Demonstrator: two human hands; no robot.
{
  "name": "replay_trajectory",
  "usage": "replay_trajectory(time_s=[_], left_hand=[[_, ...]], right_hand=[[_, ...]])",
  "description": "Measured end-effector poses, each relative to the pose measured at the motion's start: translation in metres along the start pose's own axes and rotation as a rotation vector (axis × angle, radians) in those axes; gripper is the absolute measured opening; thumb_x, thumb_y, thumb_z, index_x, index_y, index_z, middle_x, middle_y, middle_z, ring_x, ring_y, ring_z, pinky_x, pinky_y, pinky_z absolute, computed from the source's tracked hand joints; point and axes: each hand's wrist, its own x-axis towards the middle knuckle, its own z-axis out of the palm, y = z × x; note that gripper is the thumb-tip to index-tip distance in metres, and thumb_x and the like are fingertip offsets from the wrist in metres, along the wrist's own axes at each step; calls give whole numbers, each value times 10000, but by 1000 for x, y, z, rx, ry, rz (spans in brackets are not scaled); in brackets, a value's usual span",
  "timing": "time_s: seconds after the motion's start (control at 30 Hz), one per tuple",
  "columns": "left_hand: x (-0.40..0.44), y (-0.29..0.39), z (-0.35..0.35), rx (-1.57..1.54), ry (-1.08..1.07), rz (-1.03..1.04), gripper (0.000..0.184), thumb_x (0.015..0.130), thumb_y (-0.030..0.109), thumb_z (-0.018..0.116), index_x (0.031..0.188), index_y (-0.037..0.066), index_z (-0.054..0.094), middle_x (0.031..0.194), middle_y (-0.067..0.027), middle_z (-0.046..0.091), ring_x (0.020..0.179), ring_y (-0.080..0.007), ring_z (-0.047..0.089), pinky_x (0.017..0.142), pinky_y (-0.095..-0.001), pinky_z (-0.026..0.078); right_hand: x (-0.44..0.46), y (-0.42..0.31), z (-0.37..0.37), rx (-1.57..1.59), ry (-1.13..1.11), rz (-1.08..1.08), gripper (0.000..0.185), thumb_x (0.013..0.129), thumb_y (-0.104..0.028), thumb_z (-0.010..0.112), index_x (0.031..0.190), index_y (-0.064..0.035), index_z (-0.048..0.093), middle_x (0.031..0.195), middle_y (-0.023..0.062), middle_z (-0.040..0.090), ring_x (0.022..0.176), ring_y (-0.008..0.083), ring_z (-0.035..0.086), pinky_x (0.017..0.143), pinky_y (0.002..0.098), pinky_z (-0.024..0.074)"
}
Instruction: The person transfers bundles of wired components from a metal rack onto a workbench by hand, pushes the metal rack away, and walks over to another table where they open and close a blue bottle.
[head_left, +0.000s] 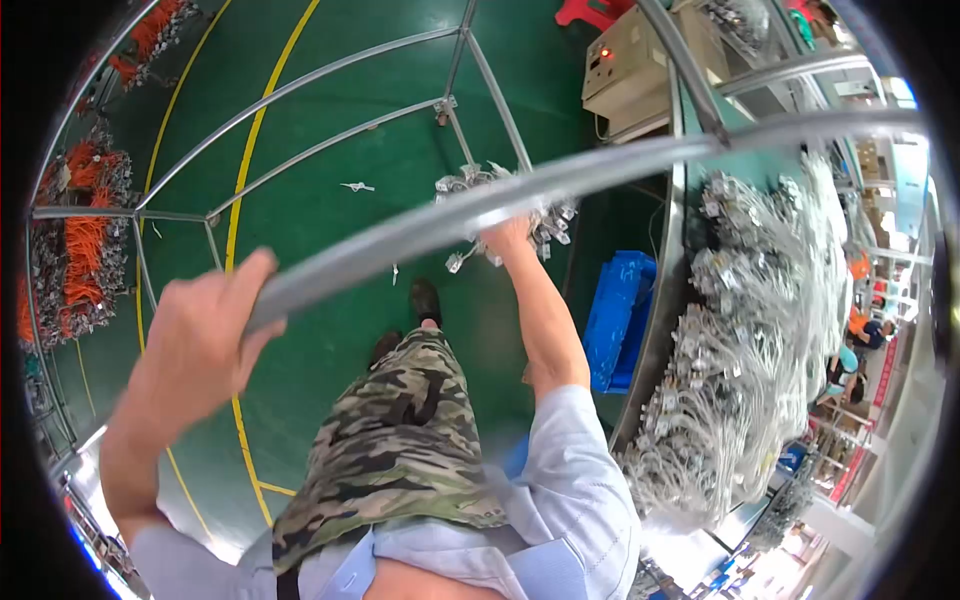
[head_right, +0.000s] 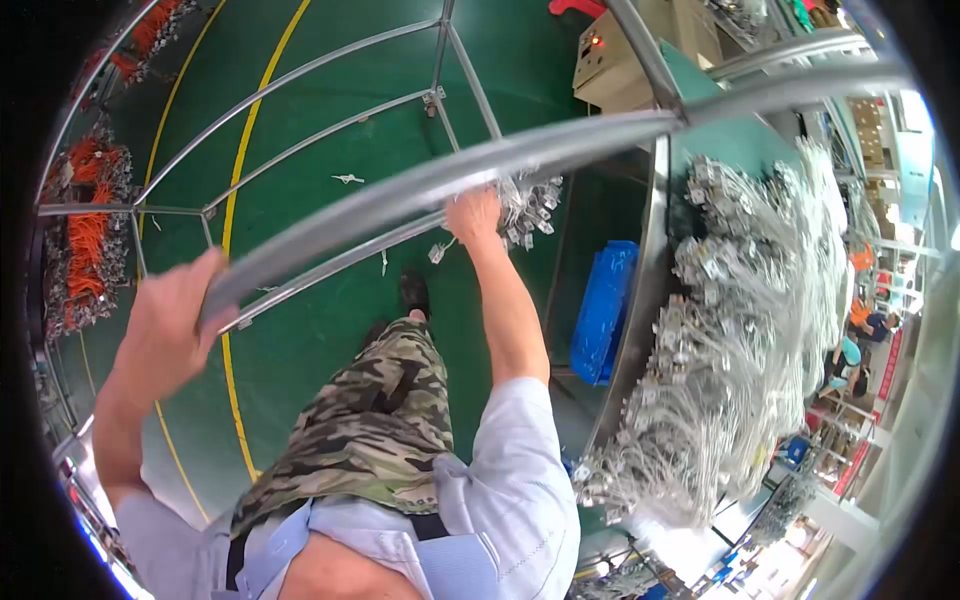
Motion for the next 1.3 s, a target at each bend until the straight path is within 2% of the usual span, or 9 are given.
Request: replay_trajectory(time_s=[0.03, 0.23, 0.37, 0.43, 0.53, 0.7, 0.87, 1.0, 1.3], left_hand=[[2, -1, -2, -10, -68, -45, 536, 712, 53, 721, 1192, 23, 485, 919, -145, 603, 808, -349, 585, 673, -427, 401], [8, -10, -7, 38, -304, -171, 503, 546, 65, 680, 1030, 26, 547, 809, -92, 565, 737, -288, 563, 616, -394, 351], [20, -14, -3, -18, -172, -73, 272, 752, 246, 677, 789, -2, 573, 628, -88, 553, 531, -238, 510, 441, -354, 357], [29, -14, -7, 6, -191, -88, 252, 760, 247, 669, 767, 12, 579, 621, -72, 550, 533, -219, 511, 442, -340, 363], [15, -4, -9, -12, -304, -284, 334, 738, 315, 725, 852, 42, 570, 714, -76, 555, 675, -272, 532, 679, -399, 362], [23, -6, -11, -5, -322, -297, 333, 777, 354, 692, 841, 46, 582, 722, -70, 582, 663, -258, 542, 675, -395, 381], [28, -8, -13, -41, -384, -261, 271, 717, 271, 716, 830, 58, 593, 692, -47, 581, 626, -230, 548, 609, -381, 379], [34, -7, -12, -72, -383, -231, 281, 585, 116, 736, 808, 65, 573, 648, -43, 543, 601, -231, 542, 555, -370, 366], [32, -6, -10, -50, -269, -134, 268, 594, 77, 701, 823, 29, 570, 611, -48, 512, 529, -235, 500, 445, -368, 355]], right_hand=[[17, -9, -5, -45, 223, -74, 384, 733, -332, 667, 932, -11, 594, 926, 213, 624, 919, 380, 587, 804, 471, 476], [78, 27, 49, -471, -162, 100, 331, 781, -265, 590, 1000, -17, 605, 1039, 209, 618, 984, 362, 573, 805, 473, 464], [94, 41, 65, -444, -560, 309, 402, 846, -225, 546, 1178, 1, 539, 1234, 264, 554, 1130, 375, 544, 912, 471, 446], [106, 46, 70, -400, -669, 310, 481, 877, -212, 509, 1298, 19, 469, 1230, 264, 566, 1153, 395, 542, 916, 488, 454], [112, 86, 121, -367, -827, 289, 666, 918, -226, 458, 1442, 118, 231, 1210, 261, 598, 1110, 412, 587, 831, 480, 515], [120, 73, 94, -373, -860, 373, 610, 923, -233, 465, 1397, 123, 324, 1230, 244, 594, 1094, 362, 619, 868, 473, 517], [119, 93, 99, -285, -804, 136, 278, 823, -174, 560, 1000, -5, 693, 1043, 199, 667, 991, 350, 662, 807, 451, 552], [105, 94, 100, -314, -692, 84, 282, 833, -178, 549, 1017, 4, 661, 1028, 191, 669, 906, 341, 694, 740, 423, 576], [86, 72, 44, -186, -673, 213, 422, 853, -123, 550, 1229, 60, 495, 1035, 211, 673, 949, 336, 683, 749, 410, 575]])
